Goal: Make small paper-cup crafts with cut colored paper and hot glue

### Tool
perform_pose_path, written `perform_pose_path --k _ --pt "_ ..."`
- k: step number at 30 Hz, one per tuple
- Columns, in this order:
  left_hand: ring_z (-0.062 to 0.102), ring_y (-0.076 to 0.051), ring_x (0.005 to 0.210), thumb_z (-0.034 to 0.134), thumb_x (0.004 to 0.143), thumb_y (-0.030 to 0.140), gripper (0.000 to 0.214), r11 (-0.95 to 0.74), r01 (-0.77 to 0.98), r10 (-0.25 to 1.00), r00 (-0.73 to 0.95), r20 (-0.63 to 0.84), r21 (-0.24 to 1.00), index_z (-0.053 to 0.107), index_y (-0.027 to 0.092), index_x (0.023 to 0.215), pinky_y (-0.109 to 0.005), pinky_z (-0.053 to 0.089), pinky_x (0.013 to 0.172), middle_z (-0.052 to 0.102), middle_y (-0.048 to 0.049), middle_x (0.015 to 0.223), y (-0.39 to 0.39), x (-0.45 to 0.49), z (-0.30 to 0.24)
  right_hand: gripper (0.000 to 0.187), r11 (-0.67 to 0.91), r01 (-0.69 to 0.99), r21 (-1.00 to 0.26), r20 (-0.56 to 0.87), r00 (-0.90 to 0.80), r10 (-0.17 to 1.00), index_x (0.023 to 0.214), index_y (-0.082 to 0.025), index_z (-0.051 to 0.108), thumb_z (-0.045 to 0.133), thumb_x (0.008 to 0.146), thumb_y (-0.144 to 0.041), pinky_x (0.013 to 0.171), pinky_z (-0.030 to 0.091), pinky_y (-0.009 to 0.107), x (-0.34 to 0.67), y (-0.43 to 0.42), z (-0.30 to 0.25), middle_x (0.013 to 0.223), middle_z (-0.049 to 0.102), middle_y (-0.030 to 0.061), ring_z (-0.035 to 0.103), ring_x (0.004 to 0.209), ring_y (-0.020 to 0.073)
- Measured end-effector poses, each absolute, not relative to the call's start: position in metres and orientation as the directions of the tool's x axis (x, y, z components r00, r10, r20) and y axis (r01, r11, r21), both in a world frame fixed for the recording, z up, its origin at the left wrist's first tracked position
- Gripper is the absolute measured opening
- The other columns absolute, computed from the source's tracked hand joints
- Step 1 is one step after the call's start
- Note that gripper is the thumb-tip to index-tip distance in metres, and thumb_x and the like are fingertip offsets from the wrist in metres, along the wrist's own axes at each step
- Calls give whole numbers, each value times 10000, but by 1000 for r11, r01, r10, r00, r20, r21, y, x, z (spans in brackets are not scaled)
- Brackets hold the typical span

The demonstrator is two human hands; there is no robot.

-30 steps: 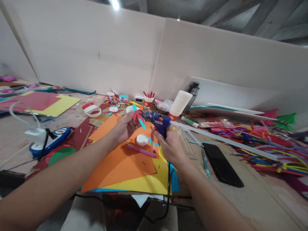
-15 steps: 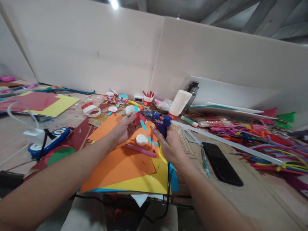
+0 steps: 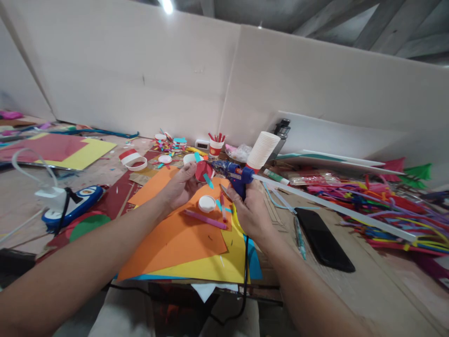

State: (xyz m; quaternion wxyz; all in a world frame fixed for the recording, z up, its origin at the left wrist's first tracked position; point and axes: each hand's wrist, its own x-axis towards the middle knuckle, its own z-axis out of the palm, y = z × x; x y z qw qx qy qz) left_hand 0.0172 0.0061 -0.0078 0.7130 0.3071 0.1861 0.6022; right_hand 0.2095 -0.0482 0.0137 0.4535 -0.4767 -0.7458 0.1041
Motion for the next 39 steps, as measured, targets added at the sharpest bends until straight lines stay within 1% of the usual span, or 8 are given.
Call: perform_pose_path --k 6,12,16,22,25,29,35,39 --pt "711 -130 824 705 819 226 129 70 -751 984 162 81 656 645 157 909 -249 571 780 746 -18 891 5 17 -5 331 521 585 -622 555 -140 820 1227 -203 546 526 909 -296 881 475 429 209 -47 13 1113 650 105 592 990 261" --pt "704 -122 830 713 810 234 150 9 -752 975 152 160 660 649 183 936 -251 565 811 746 -5 913 8 15 -6 345 514 599 -614 545 -150 825 1247 -208 541 518 909 -277 925 455 452 210 -47 13 1150 642 108 583 1022 269" --pt "700 -122 854 700 823 243 139 -31 -747 968 142 205 664 643 194 940 -239 559 792 745 -5 954 8 14 -5 376 517 562 -646 526 -163 835 1284 -224 525 515 915 -290 950 449 459 211 -47 11 1140 649 106 582 1054 275" --pt "700 -126 873 733 794 251 154 -32 -753 970 134 201 657 627 197 891 -241 559 793 737 3 967 6 15 -3 367 519 560 -646 527 -166 834 1279 -222 528 502 921 -302 972 442 465 211 -47 11 1144 646 106 573 1100 279" --pt "700 -142 906 726 799 257 155 -27 -740 964 159 212 673 640 195 913 -250 559 807 738 -7 978 6 14 -4 359 518 573 -635 538 -153 829 1265 -223 540 513 915 -301 972 441 470 211 -47 12 1147 643 109 571 1105 285" --pt "697 -140 917 715 809 254 140 -45 -743 962 147 229 667 636 190 906 -254 554 820 742 -10 976 8 14 -4 348 509 581 -635 525 -159 836 1253 -222 544 512 916 -303 941 455 456 211 -48 12 1118 653 108 587 1065 283" --pt "685 -152 992 718 807 248 159 -41 -758 979 100 177 651 608 183 902 -278 541 866 737 -28 993 8 12 0 393 463 607 -646 480 -149 865 1294 -233 505 505 917 -344 813 493 440 211 -49 7 1034 663 93 608 900 270" --pt "682 -168 1019 726 803 261 188 -40 -765 979 100 180 643 612 187 932 -293 544 882 737 -26 961 7 12 0 413 447 618 -647 468 -142 872 1309 -219 495 504 916 -344 814 490 449 210 -49 9 1041 659 105 601 894 272"
